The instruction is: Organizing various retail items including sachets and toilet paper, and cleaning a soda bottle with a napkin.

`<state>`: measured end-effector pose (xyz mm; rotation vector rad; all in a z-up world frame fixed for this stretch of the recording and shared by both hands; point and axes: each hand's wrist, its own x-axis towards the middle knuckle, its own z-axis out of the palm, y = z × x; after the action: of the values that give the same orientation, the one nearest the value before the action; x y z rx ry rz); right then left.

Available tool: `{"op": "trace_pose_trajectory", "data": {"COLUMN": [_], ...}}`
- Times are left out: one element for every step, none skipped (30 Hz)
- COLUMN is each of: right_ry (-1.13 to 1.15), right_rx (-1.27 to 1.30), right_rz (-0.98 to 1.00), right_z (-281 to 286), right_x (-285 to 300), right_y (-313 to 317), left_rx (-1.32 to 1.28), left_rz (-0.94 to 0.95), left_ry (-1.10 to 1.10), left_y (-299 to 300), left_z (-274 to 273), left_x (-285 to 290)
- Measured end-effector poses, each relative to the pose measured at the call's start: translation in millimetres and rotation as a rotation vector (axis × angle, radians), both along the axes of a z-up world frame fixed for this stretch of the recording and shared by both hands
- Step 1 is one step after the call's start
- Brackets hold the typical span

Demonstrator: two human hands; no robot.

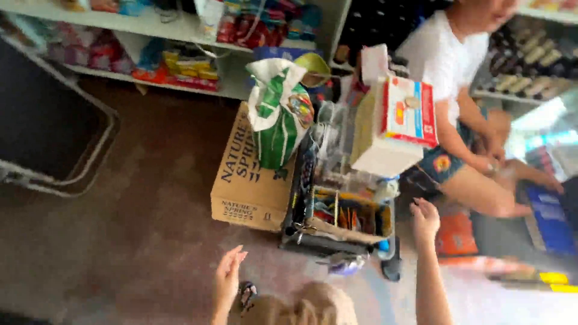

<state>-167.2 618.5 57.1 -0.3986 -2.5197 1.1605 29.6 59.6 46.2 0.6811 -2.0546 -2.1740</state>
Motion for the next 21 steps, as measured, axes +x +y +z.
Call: {"op": "trace_pose_trajectory", "data": {"right_ry": [-0.106, -0.209, -0.207, -0.187, -0.167, -0.165, -0.083, 0.0, 0.005, 0.144, 0.282, 0.286, 0.226, 0.156, 0.142, 0.134, 0.108, 0.094, 0.042, -0.012, -0.013], "right_rx": [-0.06, -0.123, -0.121, -0.143, -0.166, -0.166, -0.223, -0.28, -0.287, -0.34, -0.387, -0.388, -0.799, -1.201, -1.202, -1.565, -1.91, -1.917, -1.97, -2.021, -2.019], "right_rz": [-0.18, -0.36, -0.378, -0.387, -0.384, -0.392, -0.515, -0.638, -0.63, -0.63, -0.633, -0.629, -0.435, -0.225, -0.229, 0.103, 0.457, 0.447, 0.491, 0.536, 0.542], "right_z": [-0.1, -0.1, -21.4, -42.6, -65.4, -50.2, -36.0, -21.3, -15.0, -8.6, -0.7, 16.7, 32.4, 47.4, 74.3, 101.0, 127.5, 141.6, 157.6, 174.6, 182.7], "right_x": [19.1, 39.1, 55.5, 72.4, 83.7, 96.7, 104.8, 113.9, 116.6, 119.7, 126.7, 120.7, 121.9, 122.8, 120.7, 118.0, 115.8, 114.6, 105.6, 96.7, 92.4], "right_y": [2.2, 3.9, 6.9, 10.0, 11.0, -12.2, -38.8, -65.7, -90.3, -115.1, -136.8, -165.4, -194.8, -224.3, -251.8, -279.4, -307.3, -324.1, -338.8, -353.2, -358.8], "left_rx": [-0.077, -0.154, -0.15, -0.17, -0.193, -0.192, -0.136, -0.08, -0.084, -0.046, -0.003, -0.002, 0.069, 0.139, 0.136, 0.275, 0.413, 0.409, 0.555, 0.699, 0.7], "left_rz": [0.024, 0.048, 0.029, 0.037, 0.056, 0.048, 0.09, 0.131, 0.139, 0.132, 0.121, 0.124, 0.105, 0.087, 0.092, 0.033, -0.023, -0.015, -0.064, -0.115, -0.113], "left_ry": [0.008, 0.017, 0.019, 0.024, 0.03, 0.032, 0.024, 0.017, 0.025, -0.03, -0.088, -0.084, -0.066, -0.049, -0.061, 0.013, 0.084, 0.07, 0.156, 0.244, 0.25], "left_y": [-17.7, -35.2, -48.4, -61.5, -75.0, -81.5, -90.1, -99.1, -100.4, -102.0, -101.0, -101.1, -101.9, -103.0, -101.6, -100.4, -99.6, -95.7, -89.7, -83.3, -78.1], "left_z": [5.9, 11.8, 19.0, 26.1, 33.5, 29.3, 26.5, 24.2, 39.5, 55.0, 69.6, 78.8, 87.3, 94.9, 105.4, 115.3, 124.8, 132.9, 141.7, 151.3, 159.2], "left_x": [-3.3, -6.6, -6.8, -7.0, -6.3, -9.4, -10.4, -10.7, -17.0, -23.0, -27.7, -41.3, -48.8, -56.7, -64.2, -72.1, -78.7, -77.2, -83.4, -89.8, -92.5]}}
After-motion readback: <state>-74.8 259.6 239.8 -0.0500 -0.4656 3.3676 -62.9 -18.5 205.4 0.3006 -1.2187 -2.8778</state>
